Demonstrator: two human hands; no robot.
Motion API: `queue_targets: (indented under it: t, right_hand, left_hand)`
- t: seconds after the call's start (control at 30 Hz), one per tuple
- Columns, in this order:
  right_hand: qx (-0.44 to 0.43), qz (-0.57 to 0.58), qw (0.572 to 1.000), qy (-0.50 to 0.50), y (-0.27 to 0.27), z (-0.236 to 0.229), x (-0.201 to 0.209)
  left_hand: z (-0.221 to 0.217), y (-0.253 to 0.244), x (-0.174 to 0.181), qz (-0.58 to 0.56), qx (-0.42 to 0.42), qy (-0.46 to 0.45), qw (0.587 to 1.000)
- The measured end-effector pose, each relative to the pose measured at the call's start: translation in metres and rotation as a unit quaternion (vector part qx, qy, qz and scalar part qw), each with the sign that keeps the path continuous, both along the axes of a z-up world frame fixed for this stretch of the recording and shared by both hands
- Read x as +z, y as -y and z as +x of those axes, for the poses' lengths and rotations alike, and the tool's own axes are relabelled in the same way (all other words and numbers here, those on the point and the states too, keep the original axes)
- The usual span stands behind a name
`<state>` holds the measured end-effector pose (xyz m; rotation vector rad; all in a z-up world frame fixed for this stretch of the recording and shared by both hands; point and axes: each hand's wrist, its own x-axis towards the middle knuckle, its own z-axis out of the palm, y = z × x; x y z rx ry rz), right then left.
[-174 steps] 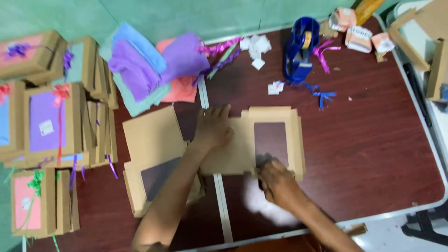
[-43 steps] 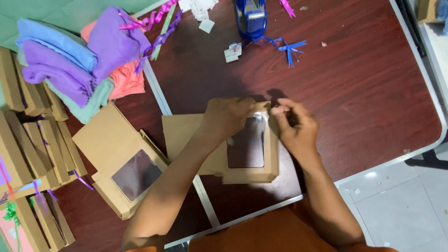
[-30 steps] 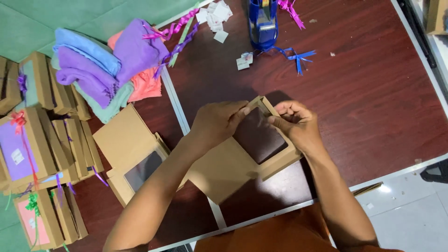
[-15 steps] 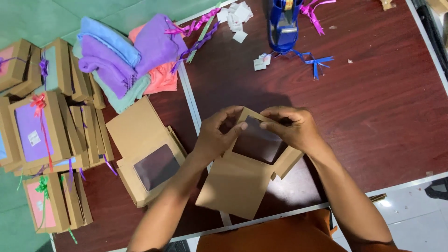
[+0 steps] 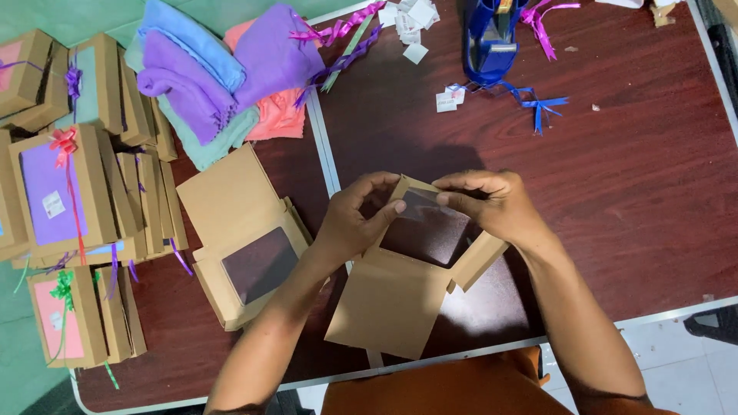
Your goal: The person assembles small cardboard boxes with clear plastic windows on a table. They fold the cardboard flaps, insert the plastic sheets, and secure the boxes using adhesive tape. The person handles stacks of flat cardboard and finished boxes throughout the process.
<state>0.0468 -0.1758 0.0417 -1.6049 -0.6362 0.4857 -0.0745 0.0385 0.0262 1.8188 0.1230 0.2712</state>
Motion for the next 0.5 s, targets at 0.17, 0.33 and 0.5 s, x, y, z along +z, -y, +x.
queue_targets:
  t: [0.17,0.33,0.5]
  right_hand:
    - [0.005,0.001,1.000,-0.007,0.000,0.001,0.003]
    - [0.014,0.016,0.999,0.024,-0.002,-0.001,-0.001]
    - [-0.001,0.010,0.994,0.109,-0.010,-0.005,-0.005]
  left_hand:
    - [-0.001,-0.001,0.001,-0.003,-0.004,-0.001,1.000]
    - [-0.001,-0.001,-0.001,0.012,0.000,-0.001,1.000]
    - [-0.003,-0.002,-0.007,0.019,0.024,0.020,0.999]
